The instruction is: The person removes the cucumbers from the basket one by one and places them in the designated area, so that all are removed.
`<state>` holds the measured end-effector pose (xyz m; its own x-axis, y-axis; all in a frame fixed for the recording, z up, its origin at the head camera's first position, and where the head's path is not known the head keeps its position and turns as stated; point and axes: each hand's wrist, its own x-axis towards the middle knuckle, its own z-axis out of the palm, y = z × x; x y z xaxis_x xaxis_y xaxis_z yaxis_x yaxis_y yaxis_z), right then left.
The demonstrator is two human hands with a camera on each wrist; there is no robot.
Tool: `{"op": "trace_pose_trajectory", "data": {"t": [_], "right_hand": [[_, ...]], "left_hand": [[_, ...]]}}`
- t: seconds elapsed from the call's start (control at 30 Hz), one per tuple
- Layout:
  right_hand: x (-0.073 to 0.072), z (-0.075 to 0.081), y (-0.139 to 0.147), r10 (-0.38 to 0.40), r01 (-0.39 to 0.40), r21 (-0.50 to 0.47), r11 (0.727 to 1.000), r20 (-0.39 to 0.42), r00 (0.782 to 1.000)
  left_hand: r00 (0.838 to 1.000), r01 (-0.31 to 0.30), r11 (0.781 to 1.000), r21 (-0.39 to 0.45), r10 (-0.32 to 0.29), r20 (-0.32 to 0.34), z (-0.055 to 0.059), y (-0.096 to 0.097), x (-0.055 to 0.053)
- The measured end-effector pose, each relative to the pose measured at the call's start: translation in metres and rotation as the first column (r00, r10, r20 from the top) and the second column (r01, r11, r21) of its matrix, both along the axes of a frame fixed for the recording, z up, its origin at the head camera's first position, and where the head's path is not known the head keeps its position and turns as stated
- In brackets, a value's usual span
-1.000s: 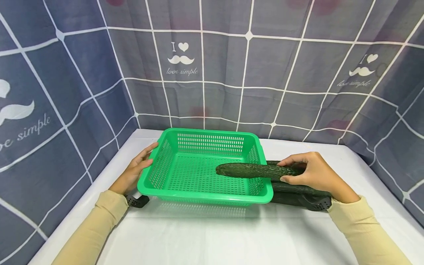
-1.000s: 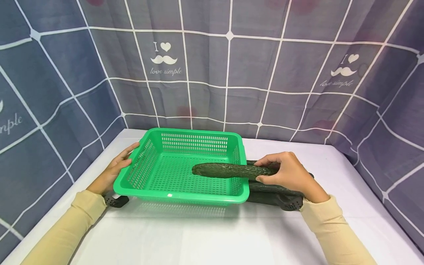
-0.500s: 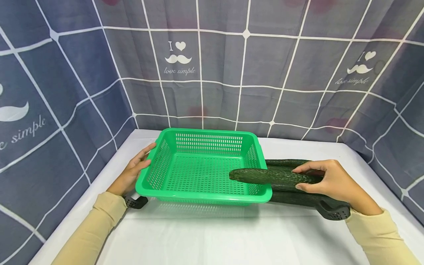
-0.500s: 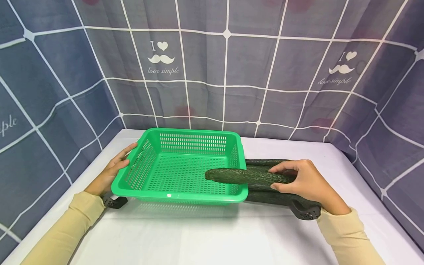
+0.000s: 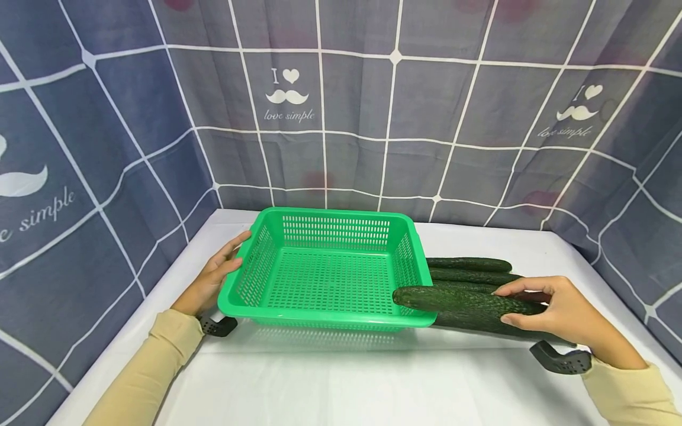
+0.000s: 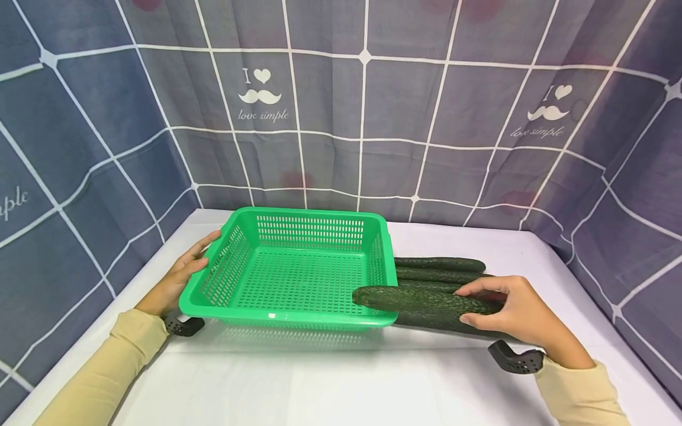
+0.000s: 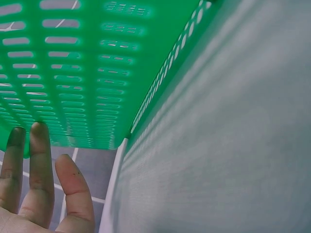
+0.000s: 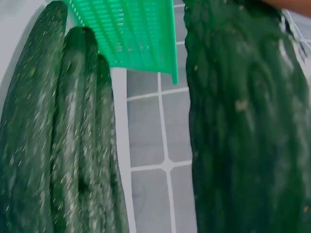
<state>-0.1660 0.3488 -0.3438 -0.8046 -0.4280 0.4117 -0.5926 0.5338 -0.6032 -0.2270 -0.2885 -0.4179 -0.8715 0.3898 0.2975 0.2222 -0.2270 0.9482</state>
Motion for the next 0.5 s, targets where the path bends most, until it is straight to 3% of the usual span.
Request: {"op": "trace_pose_trajectory", "data": {"t": [0.33,0.5], "right_hand": [[0.004,-0.014,0.024,0.050,-0.051,-0.038,0.998,-0.026,0.998],[0.009,-0.019,0.033,0.088,-0.089,-0.029,0.996,-0.037,0.995]], "left_hand": [[0.999,-0.034,0.998,-0.043,0.035,0.008,0.000,-0.001,0.000],[1.000,-0.029,0.999,-0.024,0.029,0.005,0.001,0.001,0.000]]}}
